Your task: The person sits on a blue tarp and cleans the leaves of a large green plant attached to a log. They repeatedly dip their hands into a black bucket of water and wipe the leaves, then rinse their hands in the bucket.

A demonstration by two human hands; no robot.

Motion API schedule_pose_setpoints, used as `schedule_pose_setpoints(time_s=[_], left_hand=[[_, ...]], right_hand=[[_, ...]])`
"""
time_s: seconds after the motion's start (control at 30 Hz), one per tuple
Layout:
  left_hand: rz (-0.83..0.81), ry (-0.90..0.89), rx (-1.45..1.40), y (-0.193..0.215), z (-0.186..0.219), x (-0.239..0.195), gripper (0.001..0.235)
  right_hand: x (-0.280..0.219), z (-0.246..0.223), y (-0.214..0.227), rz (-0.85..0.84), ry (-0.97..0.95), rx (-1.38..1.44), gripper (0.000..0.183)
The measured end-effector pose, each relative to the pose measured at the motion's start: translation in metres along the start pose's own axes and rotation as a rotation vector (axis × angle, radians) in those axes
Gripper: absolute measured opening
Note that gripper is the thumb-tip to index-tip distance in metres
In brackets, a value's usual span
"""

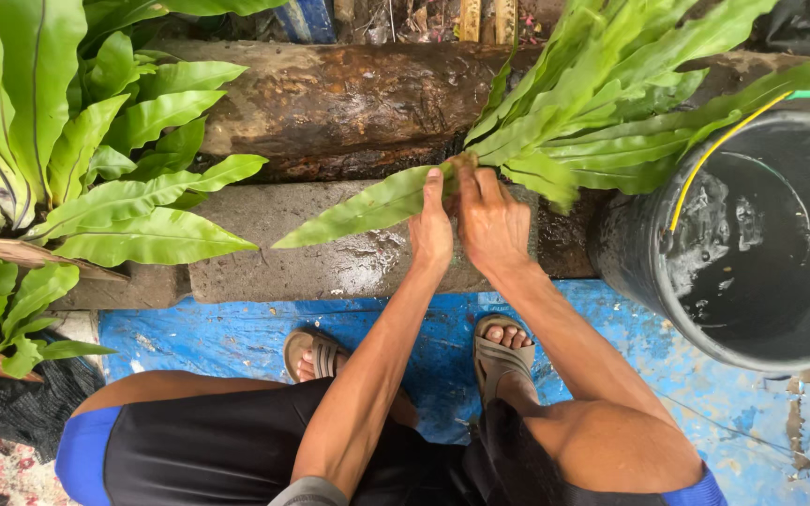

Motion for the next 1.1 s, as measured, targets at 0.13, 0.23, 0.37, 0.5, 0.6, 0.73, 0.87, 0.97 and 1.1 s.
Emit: schedule_pose_setpoints(time_s=[0.13, 0.23, 0.37, 0.5, 0.6, 0.73, 0.87, 0.97, 1.1], left_hand=[[-0.02, 0.001, 0.084, 0.002, 0.001, -0.005, 0.078], [-0.173, -0.08, -0.338, -0.008, 0.008, -0.011, 0.079], [-0.138, -0.111, -0.101, -0.004, 0.006, -0.011, 0.077], [-0.2, -0.095, -0.356, -0.009, 0.002, -0.008, 0.072], [-0.226, -0.193, -0.305, -0.007, 0.003, -0.011, 0.076], [-0.202, 0.017, -0.456, -0.004, -0.001, -0.014, 0.069], [-0.218, -0.139, -0.457, 0.002, 0.015, -0.027, 0.07], [-0.244, -0.175, -0.521, 0.009, 0.029, -0.03, 0.071], [-0.269, -0.097, -0.562, 0.016, 0.032, -0.032, 0.071]], right_hand=[[-0.009, -0.01, 0.011, 0.131, 0.17, 0.093, 0.043], [-0.011, -0.005, 0.011, 0.111, 0.079, 0.01, 0.037], [-0.011, -0.007, 0.016, 0.117, 0.161, 0.116, 0.038], [-0.002, 0.005, 0.011, -0.058, -0.032, -0.061, 0.045], [-0.009, -0.012, 0.024, 0.153, 0.189, 0.163, 0.046], [-0.005, -0.005, 0.025, 0.157, 0.158, 0.038, 0.037], [-0.004, 0.0, 0.028, 0.211, 0.168, 0.044, 0.039], [0.0, -0.001, 0.024, 0.14, 0.122, 0.039, 0.04], [-0.004, -0.02, 0.024, 0.165, 0.248, 0.228, 0.043]])
Point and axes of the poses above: each hand's wrist, its own x-axis towards the middle knuckle, its own y-axis out of the back of the hand, z = x × y, the point moved 5 cm from there along x, towards the middle knuckle, and after that the axes turned 3 degrees about -x, right-handed, at the moved point
